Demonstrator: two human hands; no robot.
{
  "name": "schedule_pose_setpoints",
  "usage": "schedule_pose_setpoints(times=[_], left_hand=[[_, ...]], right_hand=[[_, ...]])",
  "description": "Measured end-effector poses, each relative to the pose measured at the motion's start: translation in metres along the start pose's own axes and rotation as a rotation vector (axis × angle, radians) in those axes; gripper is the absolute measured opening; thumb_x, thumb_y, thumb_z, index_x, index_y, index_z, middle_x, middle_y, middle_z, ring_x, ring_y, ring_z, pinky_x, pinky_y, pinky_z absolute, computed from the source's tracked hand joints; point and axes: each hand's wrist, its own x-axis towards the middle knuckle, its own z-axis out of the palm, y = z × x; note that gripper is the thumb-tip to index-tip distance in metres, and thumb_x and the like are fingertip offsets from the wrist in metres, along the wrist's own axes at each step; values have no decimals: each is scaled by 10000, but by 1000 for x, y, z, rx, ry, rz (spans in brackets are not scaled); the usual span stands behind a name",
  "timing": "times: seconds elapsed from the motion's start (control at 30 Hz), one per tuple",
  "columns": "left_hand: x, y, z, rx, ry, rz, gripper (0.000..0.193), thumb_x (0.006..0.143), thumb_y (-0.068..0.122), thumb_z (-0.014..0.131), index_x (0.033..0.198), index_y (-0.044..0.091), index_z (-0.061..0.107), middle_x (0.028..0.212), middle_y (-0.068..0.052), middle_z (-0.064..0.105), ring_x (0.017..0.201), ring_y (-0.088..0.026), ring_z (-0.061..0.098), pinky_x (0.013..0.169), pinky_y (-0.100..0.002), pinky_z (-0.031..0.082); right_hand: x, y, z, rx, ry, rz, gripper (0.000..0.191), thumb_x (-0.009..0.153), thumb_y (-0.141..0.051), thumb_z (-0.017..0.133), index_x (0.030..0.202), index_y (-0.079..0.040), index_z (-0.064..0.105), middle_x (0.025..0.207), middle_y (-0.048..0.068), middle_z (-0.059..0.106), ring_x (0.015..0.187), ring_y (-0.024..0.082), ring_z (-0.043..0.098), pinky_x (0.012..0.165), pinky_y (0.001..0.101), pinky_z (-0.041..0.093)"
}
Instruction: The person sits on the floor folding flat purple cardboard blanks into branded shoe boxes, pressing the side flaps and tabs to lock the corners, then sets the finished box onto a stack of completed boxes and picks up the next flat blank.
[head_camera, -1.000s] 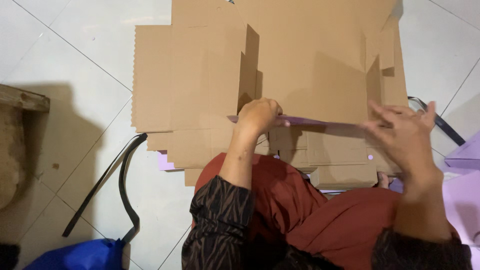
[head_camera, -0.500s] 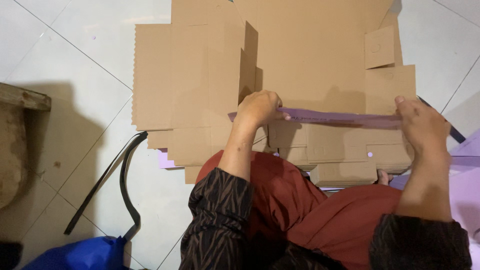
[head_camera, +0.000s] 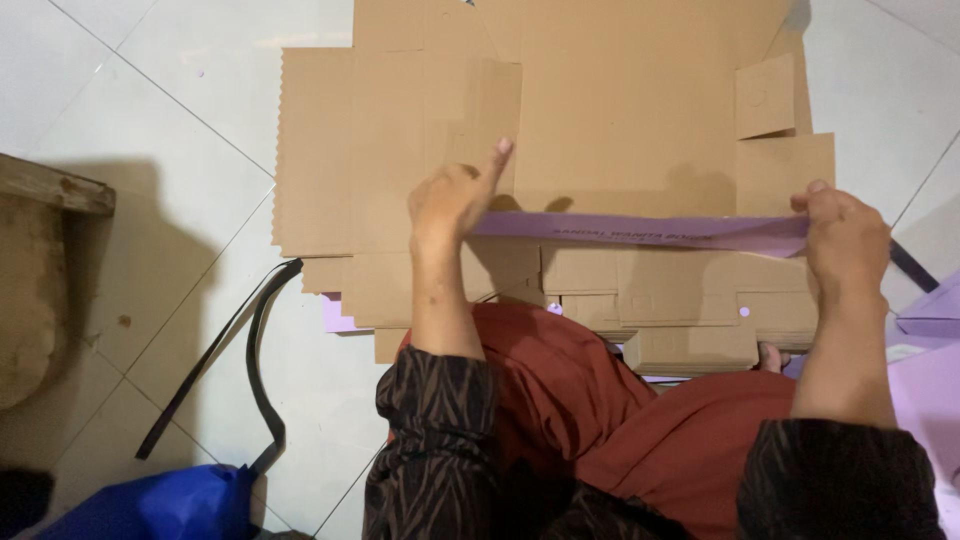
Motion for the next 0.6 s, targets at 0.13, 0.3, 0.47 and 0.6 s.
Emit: schedule_pose_setpoints(times=[0.13,0.3,0.47,0.6], left_hand=[[0,-17,-7,-101,-63,-3,949,763,908,390,1074,105,788,1013,-193,764,1046,-340,707,913,-457,518],[2,-32,-9,-187,-85,166,763,637,612,818,1154,57,734,1013,-160,772,934,-275,773,812,-367,591],[13,-28,5,-89,28,48,633,668,588,833,1076,110,754,992,-92,785,916,-248,755,798,-393,572],[23,-24,18,-72,75,9,552,737,587,802,1000,105,755,962,-99,774,930,-276,737,799,-420,558]], right_hand=[[6,-6,8,-60,43,39,438,1122,-405,491,1095,-79,783,1069,159,743,1003,331,684,965,473,475],[14,-3,14,-122,93,-68,423,1104,-353,446,1054,-66,752,1134,177,721,1044,438,565,1043,551,357],[22,20,30,-195,153,-147,489,1194,-410,396,1097,-31,689,1128,259,687,1057,484,553,1127,560,326],[34,39,48,-244,247,-165,454,1185,-437,419,1229,-74,688,1182,264,616,1069,530,466,897,631,331]])
